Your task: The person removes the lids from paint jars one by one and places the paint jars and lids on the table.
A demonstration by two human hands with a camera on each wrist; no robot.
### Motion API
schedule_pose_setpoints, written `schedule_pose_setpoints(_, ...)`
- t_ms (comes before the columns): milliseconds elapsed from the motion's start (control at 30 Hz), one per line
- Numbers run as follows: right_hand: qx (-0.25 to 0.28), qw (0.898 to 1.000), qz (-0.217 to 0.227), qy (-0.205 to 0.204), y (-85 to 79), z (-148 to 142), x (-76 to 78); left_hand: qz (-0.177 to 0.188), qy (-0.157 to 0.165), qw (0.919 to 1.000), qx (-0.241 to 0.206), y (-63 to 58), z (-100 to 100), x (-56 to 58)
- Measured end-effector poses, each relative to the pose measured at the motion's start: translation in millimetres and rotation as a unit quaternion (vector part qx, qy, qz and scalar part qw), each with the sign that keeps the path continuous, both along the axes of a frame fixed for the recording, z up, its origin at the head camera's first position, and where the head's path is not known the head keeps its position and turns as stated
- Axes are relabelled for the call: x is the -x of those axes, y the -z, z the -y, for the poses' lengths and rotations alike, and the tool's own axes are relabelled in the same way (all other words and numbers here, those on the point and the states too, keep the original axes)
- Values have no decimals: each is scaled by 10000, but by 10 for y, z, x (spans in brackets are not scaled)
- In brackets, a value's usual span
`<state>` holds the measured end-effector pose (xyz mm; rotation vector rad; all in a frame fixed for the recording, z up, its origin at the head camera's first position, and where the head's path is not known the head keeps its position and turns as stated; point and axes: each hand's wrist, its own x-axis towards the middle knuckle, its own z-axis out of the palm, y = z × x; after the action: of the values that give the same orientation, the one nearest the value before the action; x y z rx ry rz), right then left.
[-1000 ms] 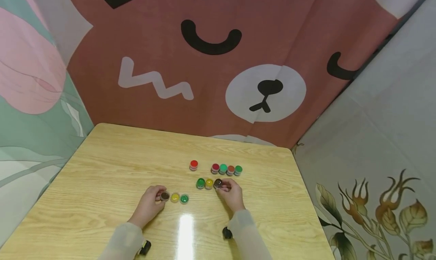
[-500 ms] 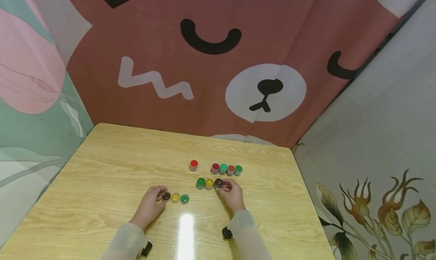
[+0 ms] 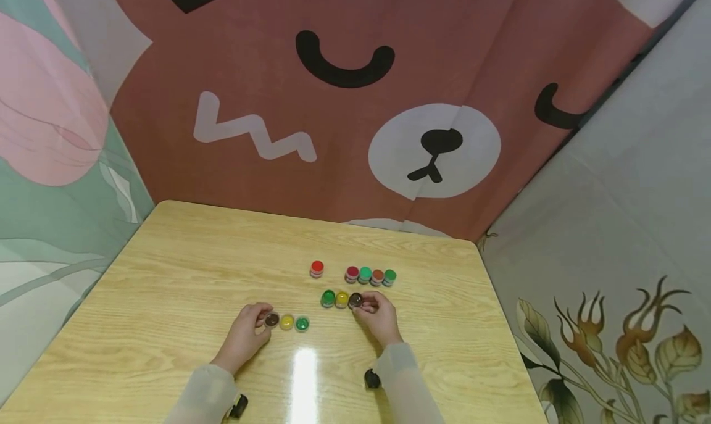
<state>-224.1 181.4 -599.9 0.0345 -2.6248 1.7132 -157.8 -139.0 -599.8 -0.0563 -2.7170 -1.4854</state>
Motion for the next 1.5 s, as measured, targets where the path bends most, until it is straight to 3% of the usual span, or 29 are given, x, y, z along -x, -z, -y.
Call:
schedule_pose_setpoints(333, 74, 10000, -15, 16, -2, 32, 8, -33, 36, 10000, -80, 33, 29, 33)
schedule_pose_setpoints(567, -5, 9998, 178, -42, -38, 75, 24, 12, 114, 9999, 38, -21, 43, 70)
schedule_pose_setpoints(800, -52, 9999, 21, -145, -252, 82, -7, 366, 345, 9987, -2, -42, 99, 130)
schedule_pose_setpoints(1000, -236, 9986, -436, -187, -472, 196, 71, 798, 858, 9931, 70, -138, 222, 243)
schedule_pose_setpoints(1133, -83, 9979, -511, -379, -625, 348, 162, 994, 1021, 9895, 224, -320, 203, 388)
schedule_pose_setpoints(1233, -50, 9964, -431, -731, -722, 475, 265, 857, 937, 9919, 108, -453, 91, 589)
schedule_pose_setpoints(1367, -331, 9924, -204, -1167, -780, 634, 437, 728, 795, 9938, -257, -581, -101, 856)
schedule_pose_setpoints(1500, -722, 9888, 158, -1299, -806, 781, 582, 776, 695, 9937, -418, -661, -252, 1019)
